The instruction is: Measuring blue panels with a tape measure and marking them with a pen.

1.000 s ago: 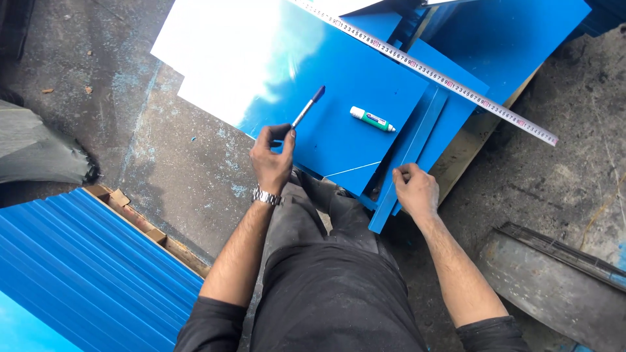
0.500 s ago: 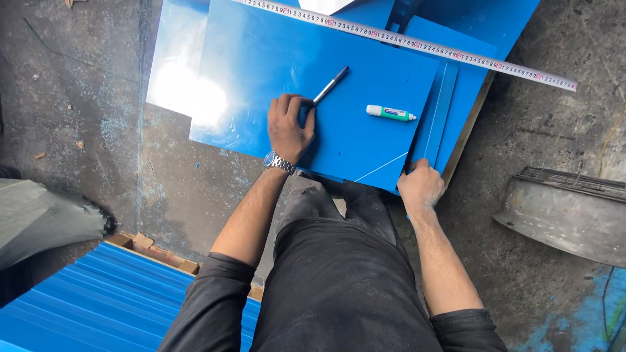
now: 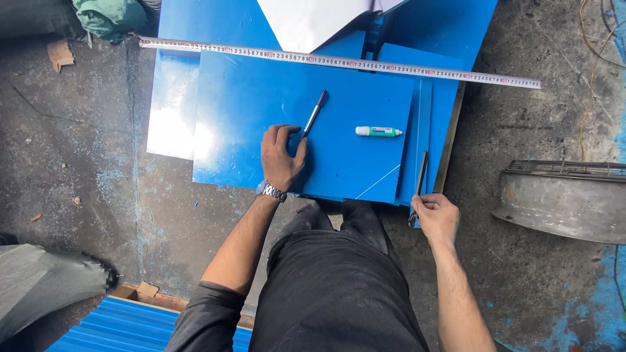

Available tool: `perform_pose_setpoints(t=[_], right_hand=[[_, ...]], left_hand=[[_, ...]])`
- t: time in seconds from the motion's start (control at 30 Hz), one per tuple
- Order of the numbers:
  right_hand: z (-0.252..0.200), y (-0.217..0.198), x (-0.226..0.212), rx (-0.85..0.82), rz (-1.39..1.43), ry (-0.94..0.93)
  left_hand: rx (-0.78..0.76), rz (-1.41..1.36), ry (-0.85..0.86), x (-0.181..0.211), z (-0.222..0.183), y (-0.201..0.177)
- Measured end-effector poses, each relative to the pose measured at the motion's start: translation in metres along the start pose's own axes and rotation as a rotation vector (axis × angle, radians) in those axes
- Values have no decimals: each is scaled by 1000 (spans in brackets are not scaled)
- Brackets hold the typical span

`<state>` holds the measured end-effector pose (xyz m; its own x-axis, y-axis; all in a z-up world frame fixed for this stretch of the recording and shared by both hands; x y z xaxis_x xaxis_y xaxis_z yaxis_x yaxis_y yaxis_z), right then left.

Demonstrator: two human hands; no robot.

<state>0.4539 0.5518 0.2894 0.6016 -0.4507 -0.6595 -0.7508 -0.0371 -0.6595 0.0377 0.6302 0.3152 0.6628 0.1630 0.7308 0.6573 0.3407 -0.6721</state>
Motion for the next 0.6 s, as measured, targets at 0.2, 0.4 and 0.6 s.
perform_pose_setpoints(t=[0.2,0.4,0.6], right_hand=[[-18,0,-29,-67,208,-211],[-40,25,-132,-114,-13,-612],[-42,28,-149,-150,-8,-739]], left_hand=[[-191,-258,11,33,-31,24],[-712,-691,-507,84,-80,56],[-682,-873,-753,64,-93,67]])
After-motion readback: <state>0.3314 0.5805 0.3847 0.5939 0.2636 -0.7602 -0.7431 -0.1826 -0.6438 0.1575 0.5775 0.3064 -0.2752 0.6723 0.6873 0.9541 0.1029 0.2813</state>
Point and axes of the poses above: each hand's wrist, its own z-axis towards the middle knuckle, its own y-axis out of the palm, x = y × z, the point moved 6 cm from there along z, towards the middle knuckle, and after that the axes turned 10 degrees about -y, right-handed, at the moved point
